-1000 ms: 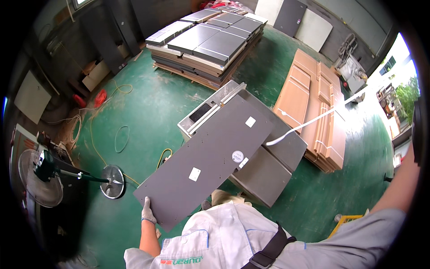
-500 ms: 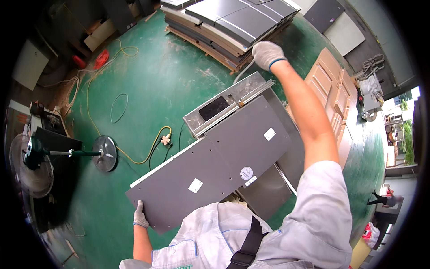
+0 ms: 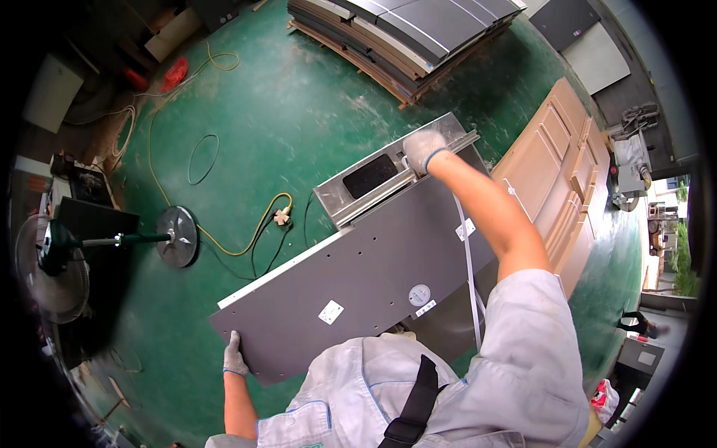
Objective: The person gathers dark rectangular panels on a workbench, aligns them into stacks, and secures each stack with white plastic straps. The person then lifts the strapped bundles and places them onto a larger stack of similar bundles.
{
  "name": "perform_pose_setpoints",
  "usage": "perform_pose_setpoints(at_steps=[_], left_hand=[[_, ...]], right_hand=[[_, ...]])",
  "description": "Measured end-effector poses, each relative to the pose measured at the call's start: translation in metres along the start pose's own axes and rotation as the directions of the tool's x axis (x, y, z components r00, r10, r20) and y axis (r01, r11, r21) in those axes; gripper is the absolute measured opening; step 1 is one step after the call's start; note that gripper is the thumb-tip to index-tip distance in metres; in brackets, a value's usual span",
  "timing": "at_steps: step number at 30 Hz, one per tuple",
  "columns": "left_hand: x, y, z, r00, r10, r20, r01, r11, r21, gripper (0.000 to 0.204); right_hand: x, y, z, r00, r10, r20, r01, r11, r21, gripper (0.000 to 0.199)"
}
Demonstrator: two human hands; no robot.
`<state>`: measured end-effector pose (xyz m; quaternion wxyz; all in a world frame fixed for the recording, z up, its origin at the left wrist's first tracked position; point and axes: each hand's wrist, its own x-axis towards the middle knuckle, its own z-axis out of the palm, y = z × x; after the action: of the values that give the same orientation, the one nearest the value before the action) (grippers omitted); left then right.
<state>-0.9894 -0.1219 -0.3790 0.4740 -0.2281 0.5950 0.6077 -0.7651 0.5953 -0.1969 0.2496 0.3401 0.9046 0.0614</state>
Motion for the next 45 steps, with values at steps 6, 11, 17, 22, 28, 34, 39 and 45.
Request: perform_pose_setpoints(at_steps=[6, 11, 17, 22, 28, 34, 39, 45], left_hand=[[-0.011, 0.007, 0.012, 0.998, -0.007, 0.064, 0.007, 1.0, -0.008, 0.06], [-0.006, 0.005, 0.008, 0.993, 0.04, 0.108, -0.041, 0.999, 0.002, 0.061], [-0.033, 0.016, 0.032, 0.997, -0.017, 0.071, 0.011, 0.997, 0.078, 0.072], [-0.014, 0.006, 0.001, 0.987, 0.085, 0.137, -0.102, 0.987, 0.124, 0.076], [-0.018, 0.008, 0.013, 0.968, 0.023, 0.251, -0.077, 0.975, 0.208, 0.078], [0.014, 0.013, -0.011, 0.949, 0.038, 0.313, -0.142, 0.938, 0.317, 0.087], [0.014, 0.012, -0.01, 0.96, 0.007, 0.281, -0.109, 0.931, 0.348, 0.087], [-0.003, 0.005, 0.001, 0.971, 0.006, 0.24, -0.093, 0.93, 0.356, 0.085]], right_hand=[[-0.056, 0.008, 0.018, 0.994, 0.109, -0.016, -0.106, 0.986, 0.125, 0.023], [-0.102, 0.056, 0.005, 0.902, 0.186, -0.389, -0.107, 0.97, 0.217, 0.02], [-0.207, 0.095, -0.021, 0.767, 0.341, -0.543, -0.145, 0.917, 0.371, 0.024], [-0.287, 0.096, -0.007, 0.677, 0.424, -0.601, -0.136, 0.876, 0.464, 0.027], [-0.361, 0.094, 0.065, 0.535, 0.574, -0.62, -0.147, 0.786, 0.601, 0.028], [-0.408, 0.031, 0.168, 0.667, 0.657, -0.351, -0.224, 0.626, 0.747, 0.028], [-0.442, -0.025, 0.275, 0.674, 0.725, -0.144, -0.306, 0.451, 0.839, 0.028], [-0.472, -0.099, 0.336, 0.743, 0.667, 0.054, -0.376, 0.35, 0.858, 0.032]])
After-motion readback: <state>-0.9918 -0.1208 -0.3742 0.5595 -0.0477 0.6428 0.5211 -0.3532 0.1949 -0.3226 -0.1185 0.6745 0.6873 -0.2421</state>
